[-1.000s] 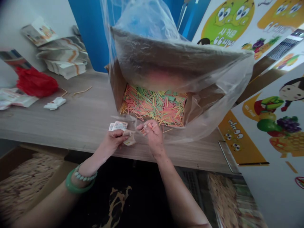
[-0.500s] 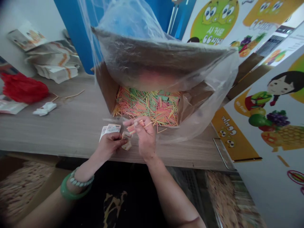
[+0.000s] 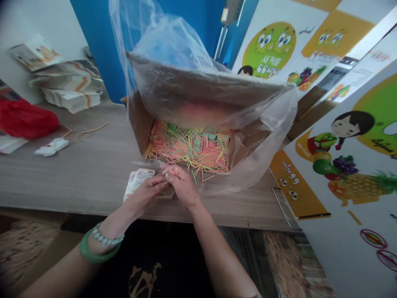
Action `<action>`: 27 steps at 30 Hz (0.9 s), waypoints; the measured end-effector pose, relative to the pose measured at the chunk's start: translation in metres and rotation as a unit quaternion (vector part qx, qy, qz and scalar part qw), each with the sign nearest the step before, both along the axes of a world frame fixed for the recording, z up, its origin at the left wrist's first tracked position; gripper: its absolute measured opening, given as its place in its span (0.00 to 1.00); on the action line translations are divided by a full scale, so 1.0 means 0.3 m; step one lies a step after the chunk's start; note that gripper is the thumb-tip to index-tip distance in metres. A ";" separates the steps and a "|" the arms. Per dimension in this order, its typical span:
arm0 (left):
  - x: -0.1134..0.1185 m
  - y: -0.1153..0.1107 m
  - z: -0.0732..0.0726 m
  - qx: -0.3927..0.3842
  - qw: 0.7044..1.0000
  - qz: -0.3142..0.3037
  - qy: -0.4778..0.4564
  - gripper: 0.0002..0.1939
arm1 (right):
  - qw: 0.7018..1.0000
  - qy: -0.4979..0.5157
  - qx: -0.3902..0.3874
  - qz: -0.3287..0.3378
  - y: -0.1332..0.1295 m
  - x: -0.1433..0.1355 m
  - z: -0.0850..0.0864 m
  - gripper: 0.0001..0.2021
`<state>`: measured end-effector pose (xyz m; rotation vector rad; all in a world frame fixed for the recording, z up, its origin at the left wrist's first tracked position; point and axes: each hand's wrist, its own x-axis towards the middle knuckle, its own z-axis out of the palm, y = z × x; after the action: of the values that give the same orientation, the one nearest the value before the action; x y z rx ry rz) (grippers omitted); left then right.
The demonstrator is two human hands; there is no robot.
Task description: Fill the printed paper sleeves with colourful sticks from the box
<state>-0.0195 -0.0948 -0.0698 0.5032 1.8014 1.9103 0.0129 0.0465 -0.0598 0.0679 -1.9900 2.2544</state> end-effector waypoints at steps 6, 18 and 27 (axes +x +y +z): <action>-0.043 0.060 -0.018 0.107 0.987 0.006 -0.121 0.16 | 0.993 0.032 0.018 -0.111 0.074 -0.052 -0.014 0.13; -0.026 -0.030 0.022 0.097 0.989 0.073 -0.083 0.12 | 0.979 -0.015 0.160 -0.126 -0.049 0.017 -0.086 0.09; -0.042 -0.313 0.039 -0.016 0.964 0.254 -0.075 0.11 | 0.864 0.064 0.498 -0.017 0.046 0.171 -0.083 0.15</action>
<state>-0.0321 -0.1886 -0.0583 -0.1350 1.9866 2.1656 0.0643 0.0602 -0.0848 0.2637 -2.7745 0.9299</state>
